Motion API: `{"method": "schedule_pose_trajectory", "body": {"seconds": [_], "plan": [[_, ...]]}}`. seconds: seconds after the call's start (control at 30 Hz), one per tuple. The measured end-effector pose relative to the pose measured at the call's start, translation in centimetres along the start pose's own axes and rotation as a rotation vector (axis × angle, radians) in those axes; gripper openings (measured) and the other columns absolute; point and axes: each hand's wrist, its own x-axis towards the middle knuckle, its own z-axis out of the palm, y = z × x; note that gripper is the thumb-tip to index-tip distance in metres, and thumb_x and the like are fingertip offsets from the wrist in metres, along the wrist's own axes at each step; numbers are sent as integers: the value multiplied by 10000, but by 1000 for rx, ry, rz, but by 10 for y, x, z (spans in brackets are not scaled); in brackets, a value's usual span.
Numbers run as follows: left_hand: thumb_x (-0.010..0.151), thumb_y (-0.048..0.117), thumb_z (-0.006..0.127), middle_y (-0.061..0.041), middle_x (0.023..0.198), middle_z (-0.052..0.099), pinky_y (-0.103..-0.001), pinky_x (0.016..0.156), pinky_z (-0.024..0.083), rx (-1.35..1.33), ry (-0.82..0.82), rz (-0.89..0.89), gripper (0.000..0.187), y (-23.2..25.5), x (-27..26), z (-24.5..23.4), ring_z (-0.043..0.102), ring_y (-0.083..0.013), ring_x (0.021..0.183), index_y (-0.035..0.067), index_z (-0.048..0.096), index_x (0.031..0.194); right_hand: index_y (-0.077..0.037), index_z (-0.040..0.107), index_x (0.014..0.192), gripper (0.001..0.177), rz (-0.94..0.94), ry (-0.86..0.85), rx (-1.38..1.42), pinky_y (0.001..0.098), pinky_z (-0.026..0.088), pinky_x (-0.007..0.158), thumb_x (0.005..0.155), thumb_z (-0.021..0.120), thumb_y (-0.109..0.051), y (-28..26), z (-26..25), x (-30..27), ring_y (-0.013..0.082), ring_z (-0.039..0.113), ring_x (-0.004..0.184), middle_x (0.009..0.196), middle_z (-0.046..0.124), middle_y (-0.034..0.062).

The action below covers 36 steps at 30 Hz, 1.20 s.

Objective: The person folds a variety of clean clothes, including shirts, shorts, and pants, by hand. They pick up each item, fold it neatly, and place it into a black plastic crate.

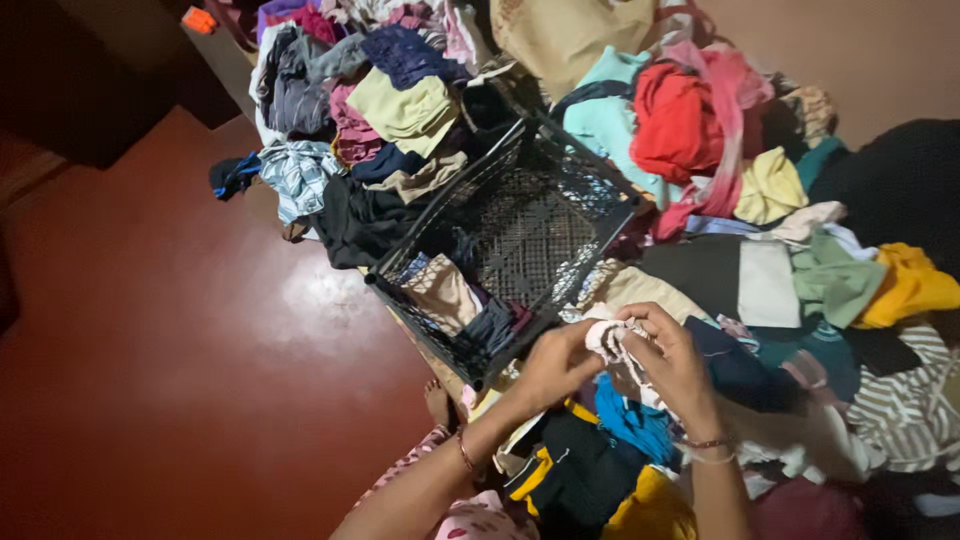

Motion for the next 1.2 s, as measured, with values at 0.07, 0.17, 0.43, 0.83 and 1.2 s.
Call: {"method": "schedule_pose_trajectory", "body": {"seconds": [0.07, 0.17, 0.43, 0.83, 1.2], "plan": [[915, 213, 648, -169, 879, 719, -418, 736, 557, 150, 4, 56, 274, -21, 10, -27, 694, -290, 743, 12, 720, 1087, -51, 636, 1166, 372, -91, -6, -278, 336, 534, 682, 848, 750, -208, -10, 12, 13, 195, 681, 866, 950, 737, 126], [1024, 230, 525, -103, 733, 735, -378, 611, 562, 296, -260, -146, 245, -51, 37, -79, 705, -216, 588, 90, 726, 1043, -57, 617, 1179, 608, -250, -87, -711, 449, 552, 711, 688, 849, -332, -11, 26, 31, 395, 700, 917, 1011, 714, 202], [959, 302, 573, -146, 984, 748, -461, 661, 587, 599, -80, 146, 322, -35, 67, -140, 718, -359, 749, 101, 761, 1126, -70, 695, 1190, 296, 170, 55, -660, 450, 565, 806, 975, 655, -270, 57, 63, 87, 396, 716, 983, 983, 715, 211], [909, 400, 636, -382, 1659, 106, -639, 1204, 138, 627, 70, -31, 965, -69, -26, -71, 56, -507, 1556, -153, 165, 1545, -71, 532, 1367, 563, 312, 48, 487, 317, 501, 915, 836, 720, -92, 78, 162, 99, 135, 627, 1054, 1195, 651, 67], [754, 380, 783, -318, 1628, 164, -572, 1218, 117, 906, -12, -266, 1101, -87, -57, -140, 97, -441, 1537, -121, 184, 1530, -55, 718, 916, 152, 395, 67, 861, 328, 508, 830, 887, 707, -204, 219, 277, 149, 158, 657, 883, 922, 707, 16]]}}
